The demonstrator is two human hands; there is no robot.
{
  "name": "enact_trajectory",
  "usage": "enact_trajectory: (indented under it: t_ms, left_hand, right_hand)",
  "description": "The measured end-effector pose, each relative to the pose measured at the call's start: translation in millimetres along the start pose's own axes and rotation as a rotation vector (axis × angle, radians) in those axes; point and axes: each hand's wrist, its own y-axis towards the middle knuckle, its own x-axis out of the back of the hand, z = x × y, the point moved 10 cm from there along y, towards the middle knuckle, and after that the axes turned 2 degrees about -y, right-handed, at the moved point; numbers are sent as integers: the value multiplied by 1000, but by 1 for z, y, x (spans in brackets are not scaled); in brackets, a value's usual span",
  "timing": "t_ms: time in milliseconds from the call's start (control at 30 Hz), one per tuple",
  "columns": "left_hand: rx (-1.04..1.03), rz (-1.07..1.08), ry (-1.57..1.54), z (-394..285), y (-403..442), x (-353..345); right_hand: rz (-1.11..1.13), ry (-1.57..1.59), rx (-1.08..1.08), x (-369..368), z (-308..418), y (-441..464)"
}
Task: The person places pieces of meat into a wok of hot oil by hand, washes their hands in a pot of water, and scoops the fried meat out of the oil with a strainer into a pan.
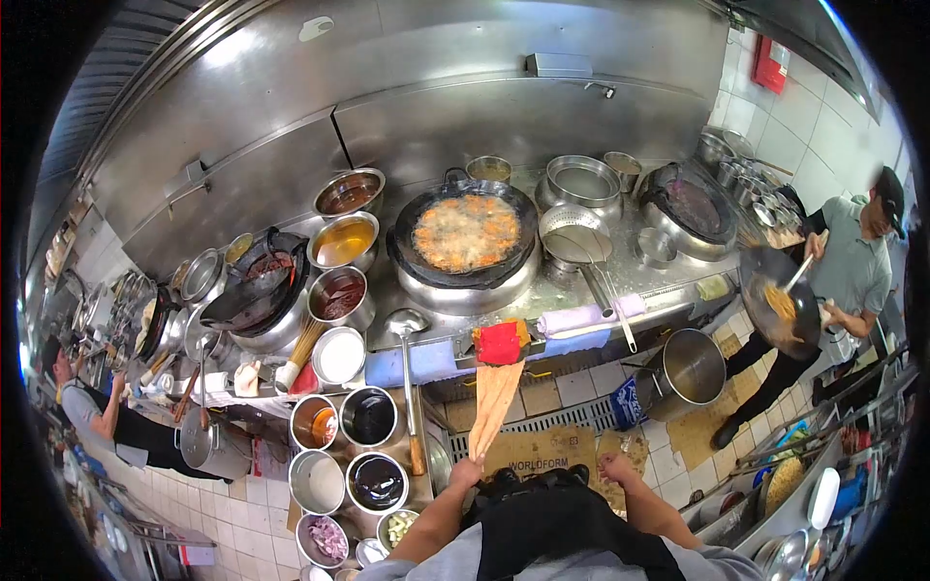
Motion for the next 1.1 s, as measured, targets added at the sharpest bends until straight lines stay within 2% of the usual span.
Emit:
enact_trajectory:
  t_ms: [100,167,233,300,367,433,567,633,667,733,800,867,900,1000,1067,1100]
  left_hand:
    - [-111,16,88,15,20,-20]
    - [-113,57,140,22,14,-21]
    - [-112,99,194,33,23,-28]
    - [-198,176,284,68,72,-73]
    - [-147,187,295,51,43,-53]
    - [-97,203,306,37,26,-44]
    - [-86,152,293,24,13,-31]
    - [-99,157,264,-1,-9,-11]
    - [-94,164,263,10,3,-20]
    - [-218,117,381,27,38,-39]
    - [-235,141,429,33,37,-41]
    - [-82,72,210,31,16,-14]
    - [-21,135,232,36,13,-15]
    - [45,73,182,66,21,-22]
    - [34,57,171,81,29,-28]
    - [13,32,175,81,26,-25]
  right_hand:
    - [16,101,-9,1,-25,-4]
    - [28,171,-12,3,-36,-7]
    - [-100,-203,-100,18,-49,-11]
    - [-52,-144,-168,12,-67,-9]
    - [-8,-85,-230,5,-70,-10]
    - [-6,-79,-78,4,-46,-11]
    - [-19,-44,-138,-4,-67,20]
    - [-43,67,-87,-4,-46,20]
    - [-39,64,-95,-5,-42,22]
    - [37,322,-130,-14,-47,43]
    - [-24,426,-148,1,-14,36]
    - [-72,604,-125,30,30,40]
    - [-55,674,-88,44,46,49]
    - [-131,823,-39,92,84,76]
    - [-354,934,-17,133,105,88]
    - [-347,930,23,145,120,95]
